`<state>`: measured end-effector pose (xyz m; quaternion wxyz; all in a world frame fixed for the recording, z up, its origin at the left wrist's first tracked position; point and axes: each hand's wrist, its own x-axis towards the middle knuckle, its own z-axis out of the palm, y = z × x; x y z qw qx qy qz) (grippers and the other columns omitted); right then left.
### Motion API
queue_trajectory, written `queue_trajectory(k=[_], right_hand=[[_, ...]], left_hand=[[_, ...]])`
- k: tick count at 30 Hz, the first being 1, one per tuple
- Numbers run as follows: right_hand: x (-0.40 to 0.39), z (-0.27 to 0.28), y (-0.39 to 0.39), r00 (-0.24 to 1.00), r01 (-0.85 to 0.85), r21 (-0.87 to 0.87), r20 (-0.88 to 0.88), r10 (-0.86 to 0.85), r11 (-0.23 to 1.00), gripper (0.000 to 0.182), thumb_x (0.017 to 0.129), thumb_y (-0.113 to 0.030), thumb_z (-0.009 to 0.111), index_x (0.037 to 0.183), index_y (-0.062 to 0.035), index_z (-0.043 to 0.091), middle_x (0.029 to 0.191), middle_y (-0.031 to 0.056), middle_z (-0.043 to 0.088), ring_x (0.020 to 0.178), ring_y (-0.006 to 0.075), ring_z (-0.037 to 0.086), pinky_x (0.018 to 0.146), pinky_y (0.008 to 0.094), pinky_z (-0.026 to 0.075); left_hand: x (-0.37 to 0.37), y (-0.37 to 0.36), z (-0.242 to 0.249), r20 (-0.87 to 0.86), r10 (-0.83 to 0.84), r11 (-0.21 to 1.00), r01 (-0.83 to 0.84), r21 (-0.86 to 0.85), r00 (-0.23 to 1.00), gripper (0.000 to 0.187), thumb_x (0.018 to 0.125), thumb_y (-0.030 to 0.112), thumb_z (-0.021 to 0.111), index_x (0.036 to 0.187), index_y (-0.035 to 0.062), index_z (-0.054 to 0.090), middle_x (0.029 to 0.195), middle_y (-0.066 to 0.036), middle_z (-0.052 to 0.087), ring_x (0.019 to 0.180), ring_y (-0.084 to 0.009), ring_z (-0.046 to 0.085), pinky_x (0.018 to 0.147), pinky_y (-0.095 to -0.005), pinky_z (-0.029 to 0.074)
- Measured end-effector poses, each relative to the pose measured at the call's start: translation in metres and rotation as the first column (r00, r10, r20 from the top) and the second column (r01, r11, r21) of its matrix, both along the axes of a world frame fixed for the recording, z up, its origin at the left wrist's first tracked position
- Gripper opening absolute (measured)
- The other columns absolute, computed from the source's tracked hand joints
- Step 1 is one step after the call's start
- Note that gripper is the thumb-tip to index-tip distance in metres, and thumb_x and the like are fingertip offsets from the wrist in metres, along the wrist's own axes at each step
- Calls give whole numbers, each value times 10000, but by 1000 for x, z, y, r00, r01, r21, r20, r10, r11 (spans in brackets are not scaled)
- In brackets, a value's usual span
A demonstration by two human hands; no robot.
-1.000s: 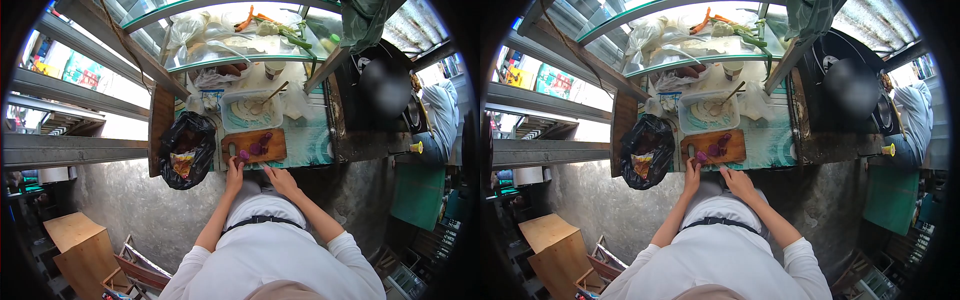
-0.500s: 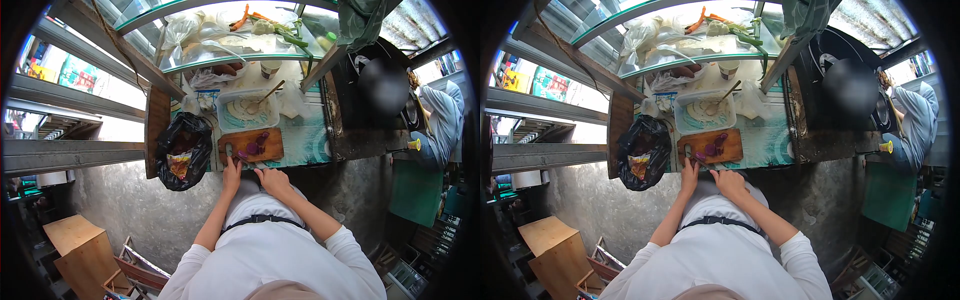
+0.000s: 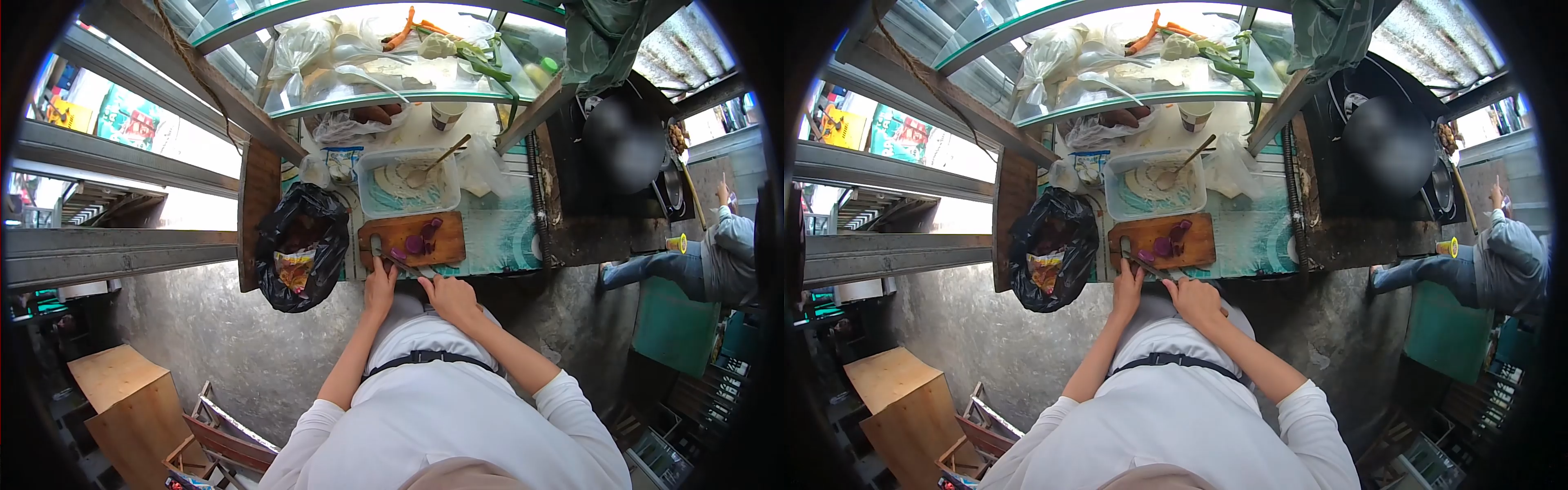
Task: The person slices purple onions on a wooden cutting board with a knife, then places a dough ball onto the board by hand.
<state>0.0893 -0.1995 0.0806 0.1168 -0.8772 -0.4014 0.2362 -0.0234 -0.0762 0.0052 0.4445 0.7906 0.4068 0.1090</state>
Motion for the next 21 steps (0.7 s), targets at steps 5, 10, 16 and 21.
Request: queue_trajectory(k=[5, 10, 16, 21], right_hand=[[0, -5, 5, 999, -23, -74, -23, 22, 997, 584, 926, -487, 370, 732, -6, 637, 623, 195, 615, 593, 366, 624, 519, 443, 501], [3, -8, 7, 995, -37, -104, -95, 27, 994, 593, 929, -491, 356, 751, -13, 657, 675, 206, 629, 659, 375, 631, 587, 461, 504], [9, -28, 6, 976, -52, -81, -214, 34, 995, 634, 935, -503, 314, 748, -1, 653, 719, 226, 632, 722, 404, 621, 660, 474, 499], [11, -37, 10, 972, -31, -90, -234, 9, 996, 640, 938, -498, 307, 742, 8, 646, 725, 240, 627, 723, 418, 614, 667, 485, 494]], left_hand=[[0, 1, -4, -1, -2, 999, 2, 37, 1000, 323, 907, 238, 509, 1080, -5, 386, 749, -288, 581, 725, -470, 564, 543, -512, 410], [0, 2, -6, -21, -4, 999, 5, 45, 1000, 333, 907, 256, 511, 1073, -3, 385, 728, -292, 576, 716, -472, 564, 538, -514, 407], [-1, 0, -9, -42, -11, 997, 14, 80, 999, 358, 910, 287, 509, 1072, -5, 380, 726, -292, 578, 708, -471, 567, 533, -511, 412], [1, -1, -5, -39, -35, 994, 39, 105, 999, 372, 910, 322, 511, 1067, 9, 385, 738, -279, 590, 710, -465, 576, 543, -512, 422]])
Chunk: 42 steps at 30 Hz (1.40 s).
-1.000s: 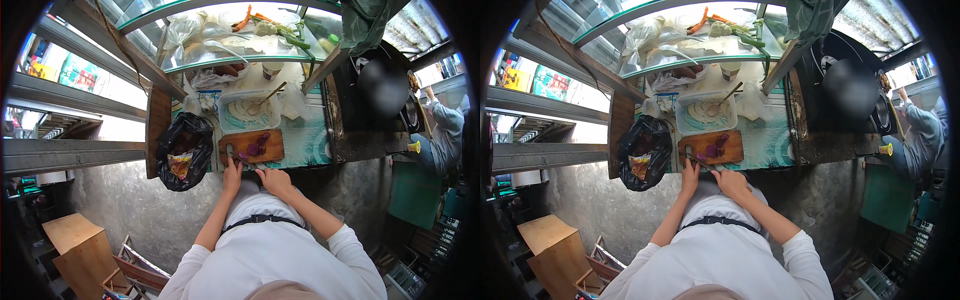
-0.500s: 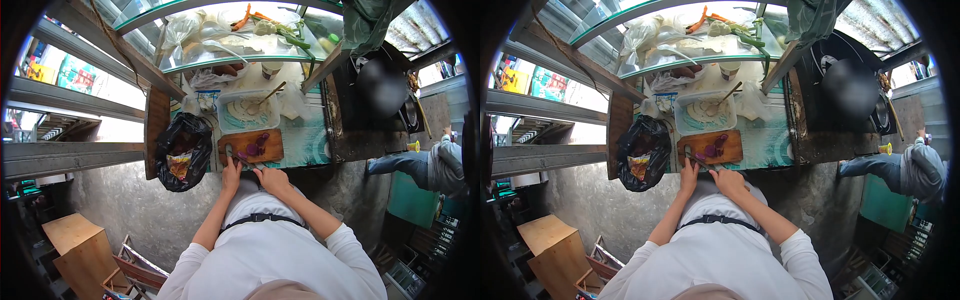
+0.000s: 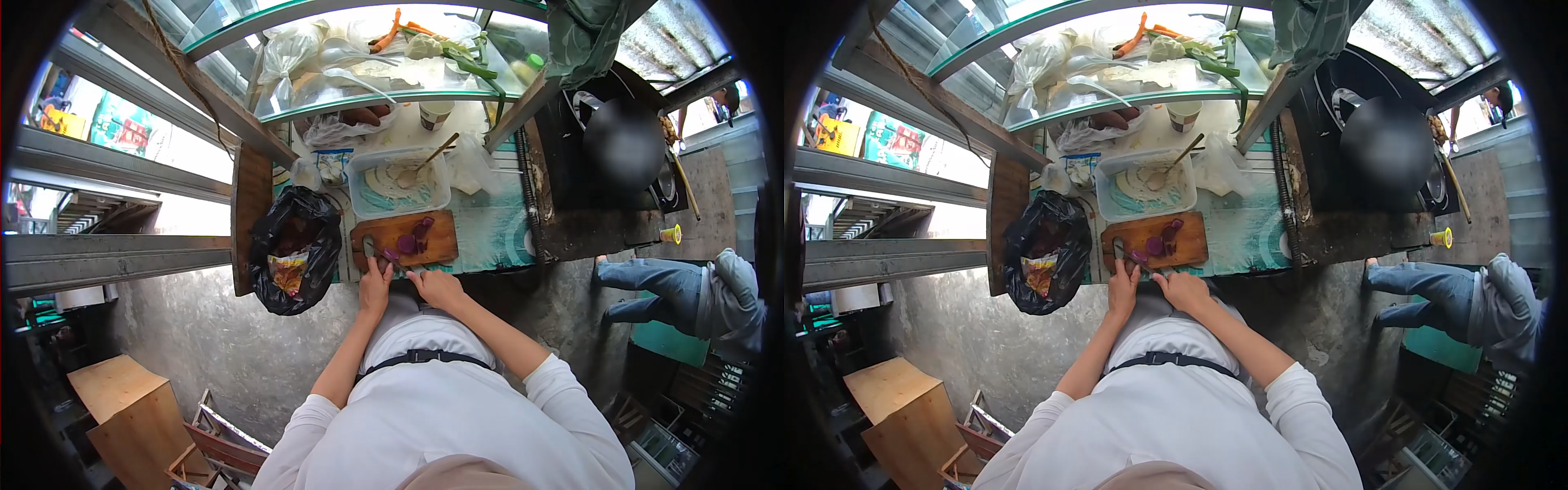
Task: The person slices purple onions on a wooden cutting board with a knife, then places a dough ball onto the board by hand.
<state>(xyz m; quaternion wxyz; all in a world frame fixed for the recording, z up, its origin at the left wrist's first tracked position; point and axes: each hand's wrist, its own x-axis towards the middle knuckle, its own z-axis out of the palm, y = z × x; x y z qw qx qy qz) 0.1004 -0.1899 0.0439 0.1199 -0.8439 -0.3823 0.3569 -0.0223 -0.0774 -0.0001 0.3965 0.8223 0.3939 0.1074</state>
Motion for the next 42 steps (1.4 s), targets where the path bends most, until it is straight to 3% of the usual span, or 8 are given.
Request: queue_trajectory(k=[9, 18, 21, 24, 27, 30, 36, 42], right_hand=[[-3, -28, 2, 996, 89, 75, -18, -88, 993, 638, 938, -508, 311, 774, 11, 644, 761, 265, 619, 761, 414, 612, 677, 488, 478], [12, -37, -15, 895, 274, 89, -387, -221, 958, 709, 923, -579, 302, 605, 23, 499, 538, 126, 475, 540, 266, 462, 575, 390, 386], [11, -34, -18, 910, 261, 122, -363, -202, 958, 706, 922, -580, 308, 599, 21, 490, 536, 125, 474, 543, 251, 465, 570, 382, 386], [18, -19, -15, 895, 203, -45, -396, -204, 978, 704, 913, -572, 313, 899, 56, 632, 852, 293, 607, 893, 445, 566, 779, 455, 429], [14, -19, -18, 923, 251, 91, -324, -210, 964, 682, 921, -561, 335, 690, 44, 550, 605, 170, 542, 602, 308, 538, 613, 400, 414], [17, -13, -17, 919, 210, 3, -342, -196, 978, 676, 914, -555, 332, 889, 48, 635, 877, 285, 609, 910, 443, 562, 780, 457, 436], [12, -21, -23, 920, 247, -18, -311, -240, 969, 676, 913, -557, 331, 939, 47, 632, 911, 294, 610, 927, 448, 566, 800, 452, 437], [9, -43, -28, 905, 307, 75, -331, -267, 949, 679, 914, -579, 337, 715, 33, 553, 603, 142, 527, 596, 254, 510, 612, 376, 409]], left_hand=[[-5, -8, -2, 76, 118, 984, -106, -145, 990, 406, 930, 377, 474, 1130, 35, 387, 836, -288, 599, 829, -460, 577, 603, -468, 445], [-25, -14, -4, 391, 252, 776, 57, -628, 885, 390, 973, 302, 420, 1267, 78, 293, 967, -43, 452, 616, -82, 369, 554, -226, 367], [-19, -10, 4, 482, 250, 769, 131, -626, 840, 422, 969, 316, 420, 1286, 105, 237, 1058, -62, 424, 634, -95, 407, 574, -215, 375], [-13, -8, 12, 520, 237, 774, 164, -611, 821, 436, 963, 322, 431, 1282, 107, 226, 1050, -57, 420, 655, -101, 419, 588, -218, 383], [-6, -7, 21, 585, 251, 753, 224, -619, 771, 389, 965, 240, 450, 1265, 85, 256, 1052, -63, 432, 703, -101, 429, 624, -217, 389], [-2, -7, 31, 598, 236, 757, 241, -608, 766, 383, 959, 209, 463, 1258, 87, 257, 1044, -62, 435, 728, -106, 433, 643, -223, 395], [1, -5, 32, 606, 233, 761, 246, -601, 761, 383, 954, 180, 472, 1259, 90, 257, 1046, -61, 437, 762, -109, 442, 673, -228, 401], [0, -4, 36, 570, 297, 744, 189, -641, 766, 419, 952, 310, 470, 1262, 108, 273, 1015, -48, 457, 740, -103, 476, 663, -233, 411]])
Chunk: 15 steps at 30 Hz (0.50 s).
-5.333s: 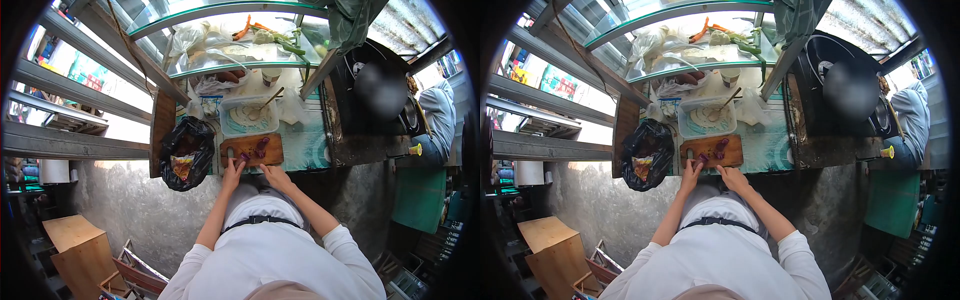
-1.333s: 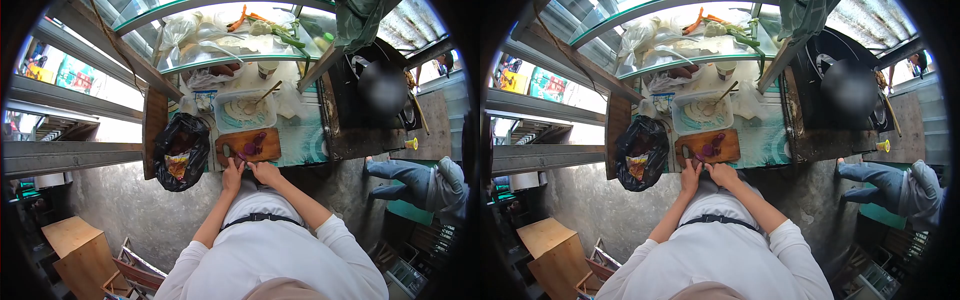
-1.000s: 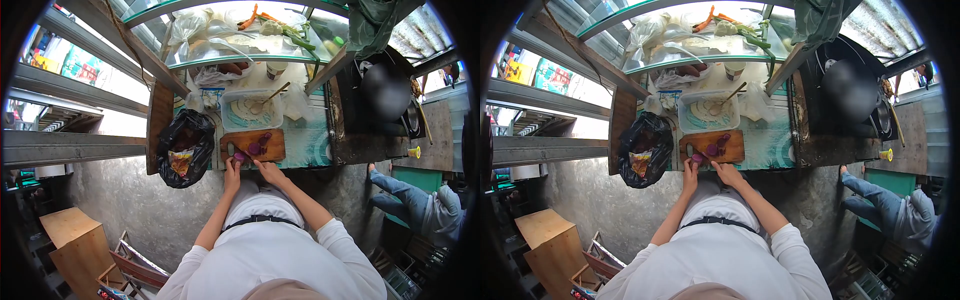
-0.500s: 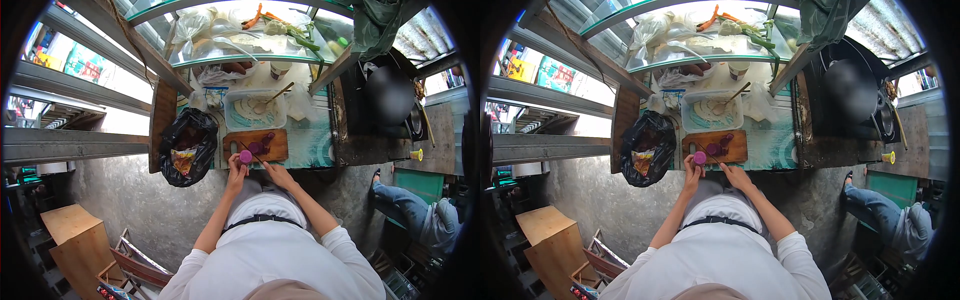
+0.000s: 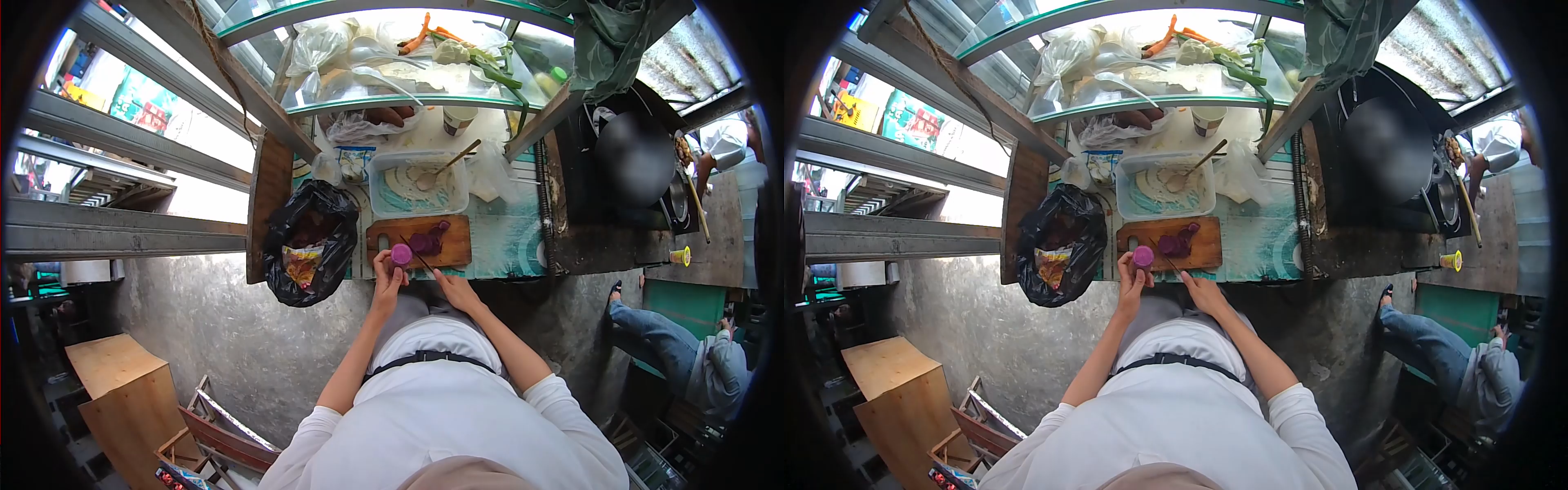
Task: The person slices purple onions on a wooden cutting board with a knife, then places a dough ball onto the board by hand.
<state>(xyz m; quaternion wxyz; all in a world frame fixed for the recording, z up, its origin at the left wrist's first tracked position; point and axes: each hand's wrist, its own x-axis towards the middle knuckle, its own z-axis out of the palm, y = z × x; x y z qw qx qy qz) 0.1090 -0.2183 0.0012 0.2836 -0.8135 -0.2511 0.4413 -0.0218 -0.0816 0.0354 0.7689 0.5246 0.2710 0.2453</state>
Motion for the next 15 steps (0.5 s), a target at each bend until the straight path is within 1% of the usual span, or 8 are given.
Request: queue_trajectory(k=[3, 6, 9, 12, 13, 14, 15], right_hand=[[3, 5, 0, 1000, -16, 7, 5, 16, 1000, 681, 911, -585, 343, 691, 26, 546, 586, 125, 524, 574, 235, 519, 590, 362, 413], [7, 22, 2, 994, 5, -6, -109, -5, 1000, 667, 909, -588, 354, 655, 6, 523, 566, 98, 511, 540, 197, 519, 552, 338, 414], [8, 20, 1, 990, 42, 1, -138, -42, 999, 647, 908, -585, 366, 637, -14, 503, 547, 72, 495, 515, 168, 516, 524, 317, 410], [10, 19, -1, 989, -4, -51, -148, -3, 999, 684, 910, -585, 328, 715, 23, 573, 650, 153, 581, 672, 308, 581, 659, 392, 433], [10, 19, -2, 991, -10, -48, -136, 4, 999, 682, 911, -582, 327, 718, 23, 575, 658, 156, 585, 679, 313, 583, 663, 395, 434], [10, 20, -3, 992, -16, -45, -123, 10, 999, 680, 913, -578, 325, 721, 24, 577, 666, 159, 590, 686, 319, 586, 667, 398, 435], [10, 23, -3, 994, -21, -41, -110, 17, 999, 678, 915, -574, 324, 724, 24, 579, 674, 162, 594, 693, 324, 589, 671, 401, 436]], left_hand=[[-1, 6, -3, -17, -16, 992, 13, -122, 1000, 427, 945, 368, 462, 1250, 103, 324, 935, -50, 498, 722, -109, 488, 652, -239, 417], [0, 9, 1, -12, 18, 921, -21, -388, 1000, 408, 946, 371, 462, 1231, 94, 371, 858, -44, 517, 699, -116, 499, 645, -245, 422], [3, 13, 2, -74, 62, 887, -89, -452, 995, 415, 941, 363, 482, 1234, 89, 372, 843, -43, 523, 663, -121, 502, 624, -247, 422], [4, 15, 5, -254, 104, 927, -186, -325, 962, 393, 901, 315, 569, 1192, 76, 460, 821, -33, 542, 670, -148, 535, 636, -270, 447], [4, 15, 1, -294, 179, 975, -210, -76, 939, 382, 871, 297, 604, 1151, 60, 497, 804, -40, 552, 672, -161, 546, 642, -288, 453], [3, 16, -7, -313, 261, 961, -213, 179, 913, 371, 842, 279, 640, 1109, 45, 534, 787, -48, 562, 673, -175, 557, 648, -305, 459], [5, 17, -6, -308, 345, 885, -197, 422, 887, 360, 812, 260, 675, 1068, 29, 571, 771, -55, 572, 674, -188, 568, 654, -323, 466]])
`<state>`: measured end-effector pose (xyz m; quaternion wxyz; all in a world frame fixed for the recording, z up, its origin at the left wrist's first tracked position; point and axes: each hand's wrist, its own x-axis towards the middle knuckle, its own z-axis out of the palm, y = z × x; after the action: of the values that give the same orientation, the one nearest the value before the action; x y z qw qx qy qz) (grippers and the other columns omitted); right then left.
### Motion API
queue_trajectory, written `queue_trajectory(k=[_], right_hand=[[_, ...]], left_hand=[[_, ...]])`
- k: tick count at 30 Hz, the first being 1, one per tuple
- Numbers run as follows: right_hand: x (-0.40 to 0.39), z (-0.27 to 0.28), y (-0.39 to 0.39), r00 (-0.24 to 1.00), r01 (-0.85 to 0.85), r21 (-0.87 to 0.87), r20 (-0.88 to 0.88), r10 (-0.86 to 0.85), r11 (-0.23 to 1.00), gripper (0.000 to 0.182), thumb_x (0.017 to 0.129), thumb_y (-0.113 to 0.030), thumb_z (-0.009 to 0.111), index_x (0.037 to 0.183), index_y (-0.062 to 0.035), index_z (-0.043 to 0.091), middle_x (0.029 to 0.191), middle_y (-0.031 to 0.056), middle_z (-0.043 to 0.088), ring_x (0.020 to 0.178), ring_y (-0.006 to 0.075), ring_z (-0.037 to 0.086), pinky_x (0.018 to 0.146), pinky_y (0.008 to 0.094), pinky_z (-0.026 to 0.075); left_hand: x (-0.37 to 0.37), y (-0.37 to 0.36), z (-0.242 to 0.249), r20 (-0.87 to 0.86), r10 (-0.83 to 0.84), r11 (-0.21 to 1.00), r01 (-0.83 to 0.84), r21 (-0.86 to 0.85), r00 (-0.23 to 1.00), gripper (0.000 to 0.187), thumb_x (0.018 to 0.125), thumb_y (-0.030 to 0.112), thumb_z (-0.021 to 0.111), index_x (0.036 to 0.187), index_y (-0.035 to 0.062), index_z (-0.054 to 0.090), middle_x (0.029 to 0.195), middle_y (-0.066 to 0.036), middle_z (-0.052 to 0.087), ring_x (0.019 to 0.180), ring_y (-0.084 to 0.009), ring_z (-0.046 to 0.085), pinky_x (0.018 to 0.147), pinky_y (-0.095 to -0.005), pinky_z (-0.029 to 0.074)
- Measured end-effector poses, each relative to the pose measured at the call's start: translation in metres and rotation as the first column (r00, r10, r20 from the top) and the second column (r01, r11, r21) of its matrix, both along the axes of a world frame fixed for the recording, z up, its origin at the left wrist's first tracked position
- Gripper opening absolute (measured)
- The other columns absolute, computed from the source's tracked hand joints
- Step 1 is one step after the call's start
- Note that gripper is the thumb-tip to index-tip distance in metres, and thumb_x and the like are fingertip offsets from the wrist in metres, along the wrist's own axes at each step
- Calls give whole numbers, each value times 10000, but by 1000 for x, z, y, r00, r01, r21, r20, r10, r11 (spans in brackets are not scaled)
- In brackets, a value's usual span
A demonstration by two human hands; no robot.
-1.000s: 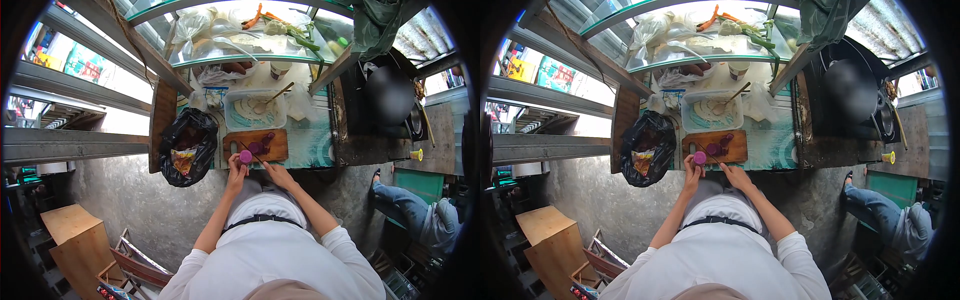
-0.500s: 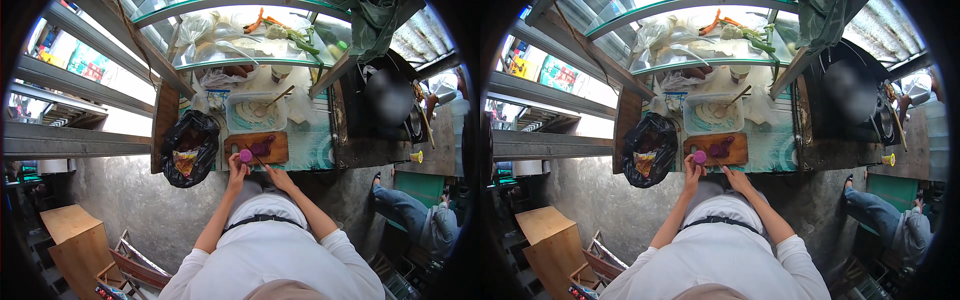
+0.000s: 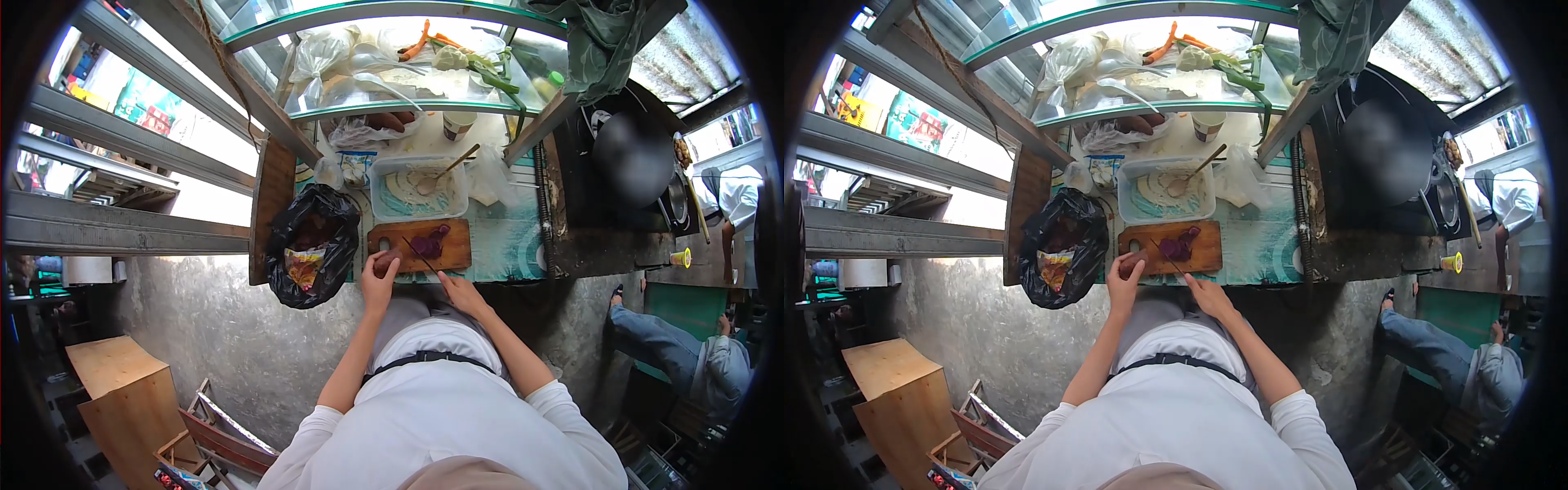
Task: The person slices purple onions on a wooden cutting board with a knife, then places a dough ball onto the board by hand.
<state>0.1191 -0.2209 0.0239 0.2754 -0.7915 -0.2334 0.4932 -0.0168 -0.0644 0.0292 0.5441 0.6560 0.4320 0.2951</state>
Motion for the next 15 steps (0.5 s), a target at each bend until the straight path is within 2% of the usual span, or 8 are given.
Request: queue_trajectory(k=[3, 6, 9, 12, 15], right_hand=[[1, 8, 0, 999, -31, -2, 37, 31, 1000, 674, 918, -562, 322, 744, 32, 588, 703, 183, 606, 727, 353, 595, 686, 414, 438], [0, 4, -3, 998, -34, 18, 60, 33, 999, 676, 919, -556, 326, 781, 46, 601, 735, 207, 614, 759, 376, 597, 696, 426, 436], [-2, 8, -2, 998, -37, 10, 54, 37, 999, 673, 922, -547, 330, 816, 58, 605, 759, 229, 615, 772, 385, 594, 699, 434, 432], [-3, 17, 1, 999, -22, 10, 28, 22, 1000, 659, 926, -532, 334, 849, 61, 609, 799, 253, 616, 816, 402, 593, 722, 439, 434], [-8, 10, 0, 992, 35, 144, 117, -52, 989, 611, 933, -513, 364, 710, 25, 550, 624, 150, 547, 599, 291, 517, 612, 379, 407]], left_hand=[[-4, 4, 10, -164, 31, 965, 13, 262, 986, 339, 734, 204, 731, 996, 15, 627, 760, -100, 596, 703, -271, 591, 694, -358, 474], [-3, 8, 20, -301, -30, 951, 120, 285, 953, 348, 720, 215, 722, 998, 28, 629, 774, -114, 590, 734, -299, 588, 698, -367, 465], [1, 10, 16, -532, -48, 824, 335, 458, 845, 325, 709, 251, 722, 947, 48, 634, 800, -90, 563, 803, -282, 570, 711, -390, 454], [7, 7, 23, -704, 22, 703, 490, 516, 710, 326, 708, 289, 712, 916, 56, 618, 883, -85, 526, 877, -263, 543, 726, -403, 451], [12, 7, 16, -798, -19, 714, 567, 411, 602, 367, 715, 289, 702, 971, 51, 588, 959, -96, 496, 920, -273, 520, 728, -406, 468]])
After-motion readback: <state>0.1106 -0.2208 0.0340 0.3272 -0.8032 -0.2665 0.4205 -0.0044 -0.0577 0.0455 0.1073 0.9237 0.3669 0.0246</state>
